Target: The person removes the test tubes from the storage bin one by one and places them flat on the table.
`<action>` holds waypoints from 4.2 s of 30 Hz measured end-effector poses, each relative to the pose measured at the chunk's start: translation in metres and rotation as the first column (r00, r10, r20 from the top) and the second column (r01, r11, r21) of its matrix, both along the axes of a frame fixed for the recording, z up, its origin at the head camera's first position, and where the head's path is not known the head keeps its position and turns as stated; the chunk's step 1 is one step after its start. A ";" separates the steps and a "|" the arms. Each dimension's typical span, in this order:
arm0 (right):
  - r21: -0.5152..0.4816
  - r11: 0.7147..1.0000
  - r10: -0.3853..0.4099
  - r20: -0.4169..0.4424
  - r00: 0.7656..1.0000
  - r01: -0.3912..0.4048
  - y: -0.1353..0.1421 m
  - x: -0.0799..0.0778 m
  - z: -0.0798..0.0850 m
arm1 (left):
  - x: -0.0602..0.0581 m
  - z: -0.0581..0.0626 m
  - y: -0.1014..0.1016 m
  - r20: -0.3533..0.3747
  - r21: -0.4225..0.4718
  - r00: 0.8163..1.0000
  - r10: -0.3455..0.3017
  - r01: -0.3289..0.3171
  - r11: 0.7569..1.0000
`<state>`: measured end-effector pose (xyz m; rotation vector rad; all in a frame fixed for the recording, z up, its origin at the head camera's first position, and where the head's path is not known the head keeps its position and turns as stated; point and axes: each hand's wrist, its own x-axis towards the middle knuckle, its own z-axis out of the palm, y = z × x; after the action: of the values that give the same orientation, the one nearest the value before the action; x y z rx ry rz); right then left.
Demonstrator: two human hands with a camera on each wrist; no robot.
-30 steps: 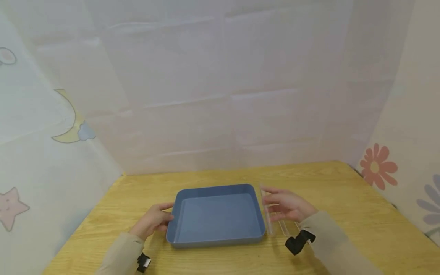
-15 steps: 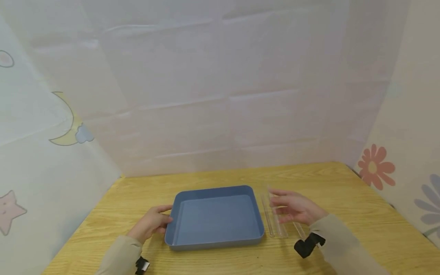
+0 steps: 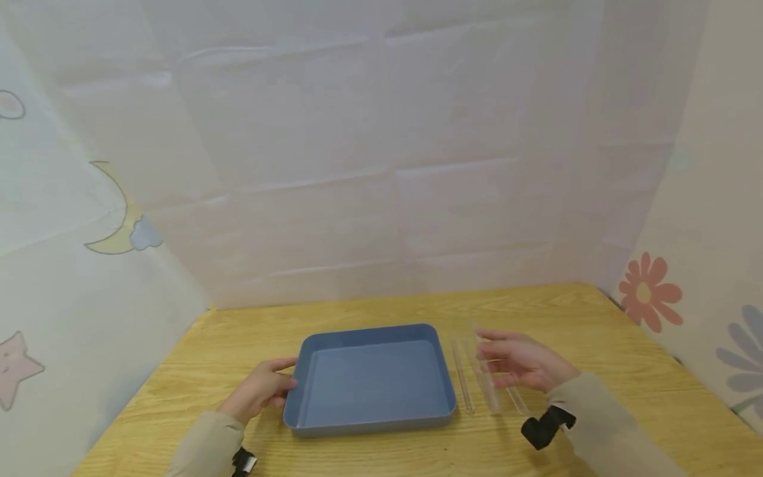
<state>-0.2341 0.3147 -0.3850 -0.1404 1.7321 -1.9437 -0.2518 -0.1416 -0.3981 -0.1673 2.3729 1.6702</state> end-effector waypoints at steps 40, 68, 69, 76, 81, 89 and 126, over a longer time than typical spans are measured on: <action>0.054 0.998 -0.028 0.003 1.000 0.028 0.059 -0.001 -0.015 | 0.000 -0.001 0.002 0.000 0.041 1.000 0.007 -0.007 0.999; 0.180 0.980 -0.101 0.071 0.992 0.086 0.082 -0.020 -0.037 | 0.001 -0.002 0.001 -0.008 0.034 1.000 -0.012 0.012 0.999; 0.180 0.980 -0.103 0.071 0.992 0.089 0.082 -0.021 -0.037 | 0.000 -0.002 0.000 -0.008 0.035 1.000 -0.011 0.011 0.999; 0.206 0.975 -0.091 0.025 0.996 0.084 0.082 -0.021 -0.039 | 0.000 -0.001 0.000 -0.005 0.025 1.000 -0.012 0.012 1.000; 0.246 0.968 -0.052 -0.018 0.998 0.055 0.080 -0.024 -0.040 | 0.000 -0.002 -0.001 -0.004 0.029 1.000 -0.019 0.019 0.999; 0.302 0.950 -0.077 -0.038 0.996 0.085 0.076 -0.025 -0.039 | 0.001 -0.001 -0.002 0.001 0.033 1.000 -0.019 0.019 0.999; 0.267 0.962 -0.065 0.005 0.998 0.061 0.076 -0.025 -0.040 | 0.003 -0.001 -0.003 -0.005 0.042 1.000 -0.022 0.022 0.999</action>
<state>-0.2589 0.3911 -0.4252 0.0251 1.9907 -1.7283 -0.2492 -0.1447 -0.3996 -0.1303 2.3323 1.7101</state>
